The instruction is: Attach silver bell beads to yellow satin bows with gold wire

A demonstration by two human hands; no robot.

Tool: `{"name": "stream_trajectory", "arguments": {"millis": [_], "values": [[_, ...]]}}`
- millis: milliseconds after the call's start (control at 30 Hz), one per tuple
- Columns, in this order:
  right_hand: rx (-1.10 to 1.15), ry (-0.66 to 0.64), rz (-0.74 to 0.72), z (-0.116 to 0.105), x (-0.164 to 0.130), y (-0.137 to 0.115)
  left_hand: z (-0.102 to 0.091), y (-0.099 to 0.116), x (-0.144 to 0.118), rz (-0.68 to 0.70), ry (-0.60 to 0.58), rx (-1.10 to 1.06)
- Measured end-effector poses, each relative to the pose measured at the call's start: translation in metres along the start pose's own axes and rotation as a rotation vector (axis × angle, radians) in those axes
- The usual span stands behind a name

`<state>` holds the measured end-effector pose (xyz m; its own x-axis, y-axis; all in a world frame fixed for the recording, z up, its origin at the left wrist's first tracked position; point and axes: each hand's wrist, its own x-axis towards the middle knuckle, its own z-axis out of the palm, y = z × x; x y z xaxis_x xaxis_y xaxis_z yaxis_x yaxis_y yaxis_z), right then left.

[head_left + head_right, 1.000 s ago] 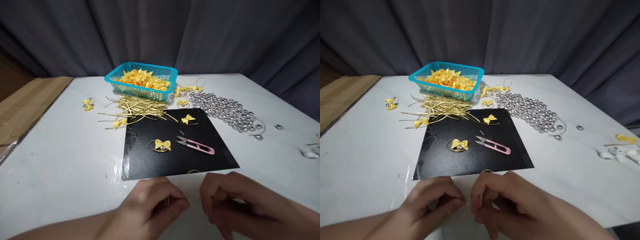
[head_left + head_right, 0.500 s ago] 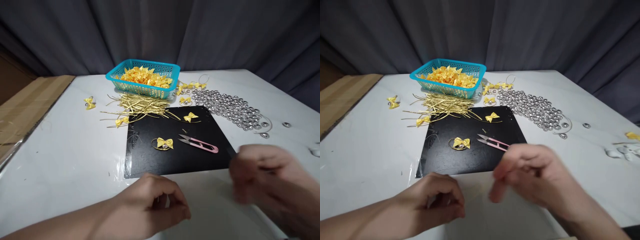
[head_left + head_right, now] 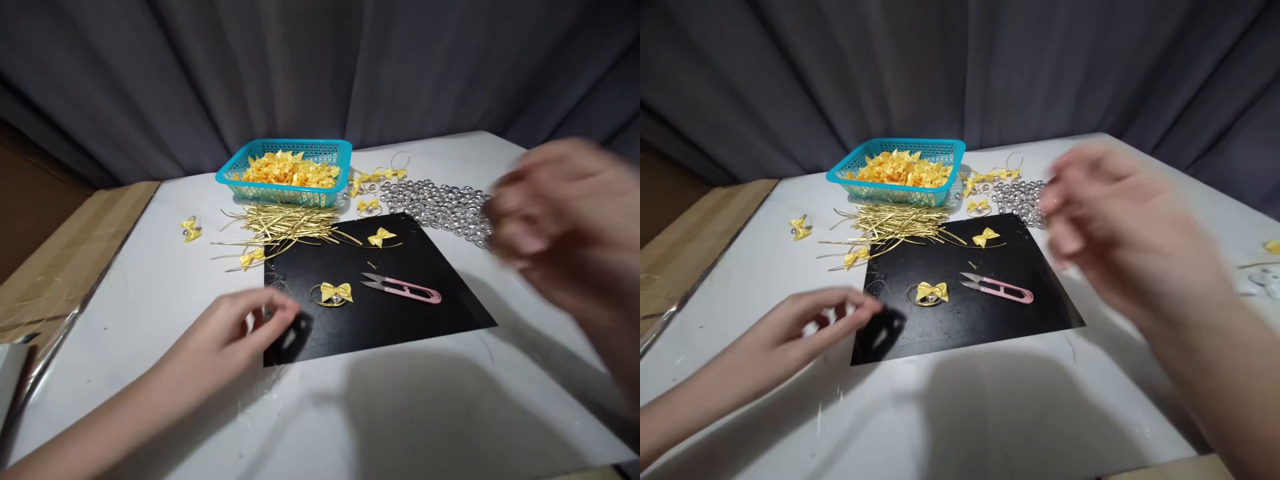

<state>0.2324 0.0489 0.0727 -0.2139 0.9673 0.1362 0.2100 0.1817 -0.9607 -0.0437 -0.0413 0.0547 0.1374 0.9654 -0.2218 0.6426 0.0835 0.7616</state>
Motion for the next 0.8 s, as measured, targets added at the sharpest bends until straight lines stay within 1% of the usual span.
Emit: {"name": "stream_trajectory", "arguments": {"millis": [33,67,100,133,167,233,300,333,433,500,567,667,733,800], "values": [[0.136,-0.027,0.048,0.013,0.0,0.002,0.001,0.001,0.018,0.064,0.077,0.106],[0.201,-0.139,0.144,0.026,0.0,0.005,0.005,0.001,0.034,0.14,0.137,0.18],[0.245,-0.217,0.175,0.04,-0.002,0.011,0.01,0.0,0.047,0.199,0.134,0.239],[0.256,-0.24,0.192,0.052,-0.003,0.016,0.017,-0.001,0.057,0.228,0.11,0.274],[0.247,-0.253,0.229,0.062,-0.005,0.022,0.022,-0.003,0.063,0.243,0.081,0.286],[0.198,-0.232,0.321,0.075,-0.01,0.033,0.031,-0.005,0.067,0.242,0.069,0.291],[0.154,-0.203,0.383,0.081,-0.015,0.039,0.035,-0.006,0.065,0.216,0.067,0.264],[0.141,-0.197,0.386,0.083,-0.018,0.041,0.036,-0.006,0.064,0.2,0.066,0.243],[0.097,-0.21,0.324,0.085,-0.023,0.043,0.037,-0.003,0.062,0.146,0.06,0.13],[0.029,-0.2,0.261,0.085,-0.026,0.043,0.039,0.0,0.063,0.089,0.046,-0.003],[-0.041,-0.166,0.207,0.085,-0.028,0.044,0.043,0.001,0.064,0.0,0.009,-0.18],[-0.082,-0.137,0.129,0.081,-0.031,0.043,0.046,0.004,0.065,-0.183,-0.047,-0.425],[-0.092,-0.124,0.059,0.079,-0.032,0.042,0.046,0.007,0.064,-0.287,-0.048,-0.534],[-0.102,-0.12,-0.013,0.077,-0.032,0.042,0.044,0.01,0.063,-0.346,-0.049,-0.631]]}}
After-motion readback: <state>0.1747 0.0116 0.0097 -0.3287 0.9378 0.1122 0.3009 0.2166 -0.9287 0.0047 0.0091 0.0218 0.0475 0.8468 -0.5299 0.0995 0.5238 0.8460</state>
